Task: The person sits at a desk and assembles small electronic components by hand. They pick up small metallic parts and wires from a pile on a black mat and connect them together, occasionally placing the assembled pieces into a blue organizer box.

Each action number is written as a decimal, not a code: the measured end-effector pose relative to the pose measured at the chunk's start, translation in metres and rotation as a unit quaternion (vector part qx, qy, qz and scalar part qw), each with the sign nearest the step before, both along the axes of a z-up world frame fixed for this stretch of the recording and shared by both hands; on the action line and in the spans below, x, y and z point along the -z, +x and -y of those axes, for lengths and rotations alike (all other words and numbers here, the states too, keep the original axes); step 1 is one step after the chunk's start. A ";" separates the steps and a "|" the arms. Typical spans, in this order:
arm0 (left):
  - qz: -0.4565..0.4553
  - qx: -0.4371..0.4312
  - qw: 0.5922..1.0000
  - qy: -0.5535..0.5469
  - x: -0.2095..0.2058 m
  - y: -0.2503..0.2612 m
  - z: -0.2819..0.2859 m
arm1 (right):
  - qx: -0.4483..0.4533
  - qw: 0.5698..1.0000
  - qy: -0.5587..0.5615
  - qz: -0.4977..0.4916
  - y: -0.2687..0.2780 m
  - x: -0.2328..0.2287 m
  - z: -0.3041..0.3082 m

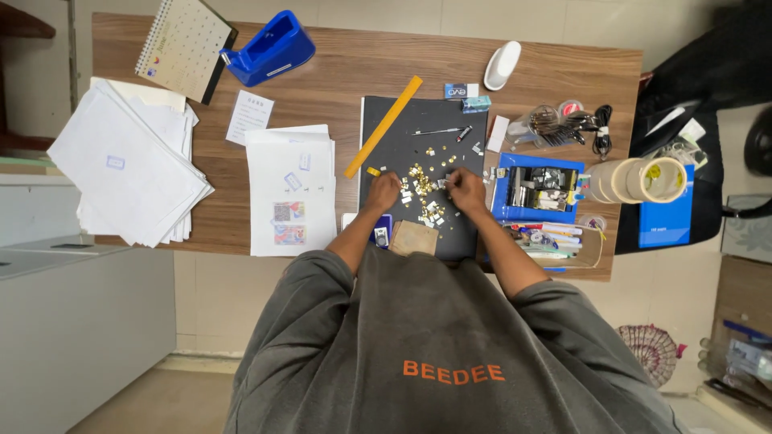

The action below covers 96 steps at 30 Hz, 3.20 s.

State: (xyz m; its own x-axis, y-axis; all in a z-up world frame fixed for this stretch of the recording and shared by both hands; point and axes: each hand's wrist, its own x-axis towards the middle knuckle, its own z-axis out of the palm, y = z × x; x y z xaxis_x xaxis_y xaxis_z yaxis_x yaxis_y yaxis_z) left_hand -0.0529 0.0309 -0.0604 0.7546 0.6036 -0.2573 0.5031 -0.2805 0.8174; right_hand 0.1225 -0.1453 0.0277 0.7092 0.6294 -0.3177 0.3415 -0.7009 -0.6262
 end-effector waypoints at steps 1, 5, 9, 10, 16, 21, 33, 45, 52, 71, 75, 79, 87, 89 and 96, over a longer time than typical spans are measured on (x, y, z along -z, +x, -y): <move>-0.001 0.006 1.000 -0.001 -0.007 0.000 -0.002 | 0.006 1.000 -0.001 -0.001 0.000 0.004 0.011; -0.009 -0.011 1.000 0.025 0.002 -0.010 -0.001 | 0.039 0.997 0.061 -0.012 -0.010 0.020 0.059; 0.049 0.040 0.996 0.057 0.002 -0.009 -0.006 | 0.062 0.995 0.066 -0.047 -0.026 0.022 0.082; 0.052 0.042 0.996 0.059 -0.013 -0.008 -0.007 | 0.064 0.995 0.068 -0.045 -0.031 0.021 0.081; -0.074 0.121 0.988 0.069 -0.013 -0.014 -0.006 | 0.043 0.994 0.072 -0.073 -0.053 0.023 0.080; 0.022 0.113 0.984 0.135 -0.001 -0.017 -0.008 | 0.016 0.992 0.105 -0.072 -0.049 0.024 0.075; 0.219 -0.163 0.674 -0.687 -0.113 -0.007 0.019 | 0.119 0.869 0.181 -0.445 -0.049 -0.006 0.034; 0.345 -0.084 0.602 -0.716 -0.117 0.033 0.083 | 0.191 0.707 0.274 -0.623 -0.042 -0.042 0.041; 0.296 -0.043 0.619 -0.726 -0.111 0.055 0.116 | 0.181 0.811 0.261 -0.491 0.005 -0.055 0.097; 0.240 -0.151 0.620 -0.732 -0.089 0.144 0.211 | 0.013 0.982 0.149 0.120 0.159 -0.042 0.195; 0.241 -0.154 0.657 -0.697 -0.100 0.163 0.230 | -0.048 0.981 0.187 -0.004 0.132 -0.072 0.198; 0.241 -0.157 0.670 -0.684 -0.099 0.183 0.252 | -0.111 0.957 0.247 -0.107 0.128 -0.080 0.208; 0.209 -0.147 0.759 -0.598 -0.115 0.200 0.290 | -0.019 0.924 0.243 -0.293 0.146 -0.043 0.235; 0.216 -0.139 0.761 -0.596 -0.105 0.204 0.289 | -0.004 0.919 0.242 -0.310 0.148 -0.045 0.232; 0.210 -0.136 0.796 -0.551 -0.095 0.213 0.283 | -0.025 0.913 0.227 -0.338 0.160 -0.024 0.223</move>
State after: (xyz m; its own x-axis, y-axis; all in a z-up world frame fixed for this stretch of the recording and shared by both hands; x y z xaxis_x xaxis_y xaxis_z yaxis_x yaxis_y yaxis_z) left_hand 0.1601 -0.2522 0.0347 0.7932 0.3430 -0.5031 0.0393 0.7957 0.6044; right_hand 0.2824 -0.3684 0.0520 0.4143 0.8309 -0.3713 -0.2072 -0.3112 -0.9275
